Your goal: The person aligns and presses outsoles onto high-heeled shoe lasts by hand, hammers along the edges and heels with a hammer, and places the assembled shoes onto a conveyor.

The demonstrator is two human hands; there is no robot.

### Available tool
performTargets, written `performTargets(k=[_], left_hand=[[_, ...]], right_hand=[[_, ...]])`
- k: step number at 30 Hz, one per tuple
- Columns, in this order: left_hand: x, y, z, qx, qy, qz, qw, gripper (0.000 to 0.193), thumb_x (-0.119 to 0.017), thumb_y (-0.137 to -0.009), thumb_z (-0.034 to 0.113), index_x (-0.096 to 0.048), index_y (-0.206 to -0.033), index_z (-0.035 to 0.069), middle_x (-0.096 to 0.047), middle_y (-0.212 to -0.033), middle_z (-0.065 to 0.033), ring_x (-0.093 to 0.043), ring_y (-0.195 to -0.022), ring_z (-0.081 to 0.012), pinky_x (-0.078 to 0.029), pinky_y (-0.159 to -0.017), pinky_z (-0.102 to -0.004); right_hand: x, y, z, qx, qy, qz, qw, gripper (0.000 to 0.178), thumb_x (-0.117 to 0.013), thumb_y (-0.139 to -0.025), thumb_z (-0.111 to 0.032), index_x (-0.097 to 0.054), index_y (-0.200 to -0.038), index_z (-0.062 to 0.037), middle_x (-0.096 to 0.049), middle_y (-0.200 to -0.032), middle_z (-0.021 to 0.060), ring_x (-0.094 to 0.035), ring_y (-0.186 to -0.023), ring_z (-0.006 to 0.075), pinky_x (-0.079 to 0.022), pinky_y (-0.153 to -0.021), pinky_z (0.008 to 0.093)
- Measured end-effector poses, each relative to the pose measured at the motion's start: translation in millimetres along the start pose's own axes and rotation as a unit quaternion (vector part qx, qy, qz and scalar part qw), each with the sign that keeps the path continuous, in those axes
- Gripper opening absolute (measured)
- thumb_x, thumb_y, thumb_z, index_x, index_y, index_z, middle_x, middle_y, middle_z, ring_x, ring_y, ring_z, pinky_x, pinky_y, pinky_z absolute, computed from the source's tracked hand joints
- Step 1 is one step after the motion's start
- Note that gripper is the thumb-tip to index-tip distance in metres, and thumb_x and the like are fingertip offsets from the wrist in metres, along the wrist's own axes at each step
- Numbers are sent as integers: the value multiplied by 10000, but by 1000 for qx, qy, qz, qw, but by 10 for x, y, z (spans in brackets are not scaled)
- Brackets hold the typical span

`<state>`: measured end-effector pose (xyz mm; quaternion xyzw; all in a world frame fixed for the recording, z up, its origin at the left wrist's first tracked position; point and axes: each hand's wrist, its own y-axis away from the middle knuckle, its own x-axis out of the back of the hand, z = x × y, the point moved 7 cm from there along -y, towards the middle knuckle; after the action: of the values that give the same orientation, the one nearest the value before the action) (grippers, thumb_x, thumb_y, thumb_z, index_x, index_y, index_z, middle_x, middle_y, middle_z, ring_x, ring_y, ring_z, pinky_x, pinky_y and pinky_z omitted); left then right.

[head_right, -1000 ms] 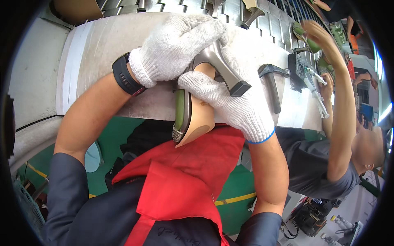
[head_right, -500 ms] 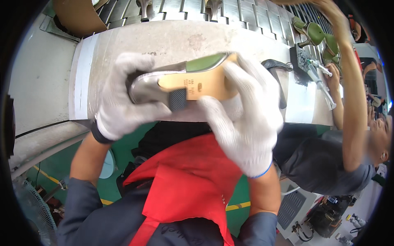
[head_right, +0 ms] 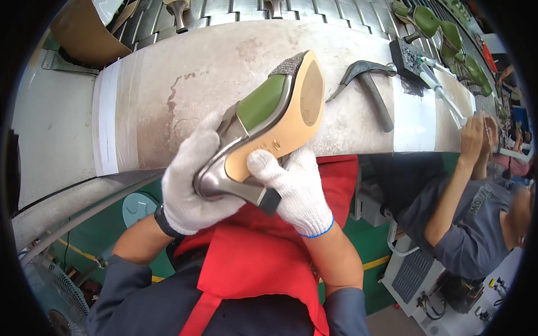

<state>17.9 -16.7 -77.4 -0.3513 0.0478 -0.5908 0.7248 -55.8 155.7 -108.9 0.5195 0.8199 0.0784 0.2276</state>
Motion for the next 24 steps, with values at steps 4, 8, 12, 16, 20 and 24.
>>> performTargets(k=[4, 8, 12, 16, 20, 24], left_hand=[[-45, 111, 23, -13, -10, 3, 1000, 833, -987, -783, 223, -587, -1474, -13, -540, -1566, -370, -600, -1408, -523, -490, -1175, -530], [166, -265, -7, -13, 19, -80, 997, 357, -676, -1077, 203, -665, -1356, -20, -665, -1372, -277, -681, -1247, -410, -529, -1085, -481], [59, -665, -229, 114, 12, 4, 993, 357, -598, -1117, 181, -653, -1387, -46, -719, -1239, -220, -725, -1062, -331, -563, -976, -411], [-90, -722, -399, 156, 151, -47, 975, 355, -534, -1163, 226, -668, -1378, -24, -744, -1129, -218, -734, -1002, -328, -571, -914, -418], [-114, -749, -349, 140, 179, -76, 971, 386, -544, -1155, 212, -619, -1424, -54, -740, -1201, -224, -730, -1092, -327, -555, -984, -412], [-119, -765, -304, 152, 132, -107, 974, 461, -570, -1138, 218, -547, -1490, -79, -728, -1281, -245, -730, -1185, -348, -548, -1044, -419]], right_hand=[[14, -9, 30, -32, -42, -69, 996, 549, -847, -947, -89, -604, -1427, 21, -731, -1259, 108, -704, -1138, 174, -604, -972, 362], [55, -39, -4, -12, -8, -64, 998, 612, -897, -892, -70, -599, -1417, 30, -748, -1215, 111, -722, -1102, 178, -622, -958, 372], [-61, -162, -147, -97, 92, -116, 984, 564, -894, -869, -83, -627, -1351, 41, -755, -1205, 119, -723, -1081, 150, -620, -914, 351], [-90, -242, -223, -40, 91, -127, 987, 483, -888, -879, -99, -675, -1294, 27, -771, -1137, 92, -730, -1043, 158, -612, -891, 341], [15, -261, -185, -66, 166, -137, 974, 541, -908, -864, -98, -661, -1331, 20, -769, -1130, 80, -724, -1014, 156, -609, -897, 341], [10, -234, -125, -86, 120, -125, 981, 546, -921, -849, -95, -673, -1324, 10, -772, -1116, 72, -720, -1005, 148, -608, -887, 340]])
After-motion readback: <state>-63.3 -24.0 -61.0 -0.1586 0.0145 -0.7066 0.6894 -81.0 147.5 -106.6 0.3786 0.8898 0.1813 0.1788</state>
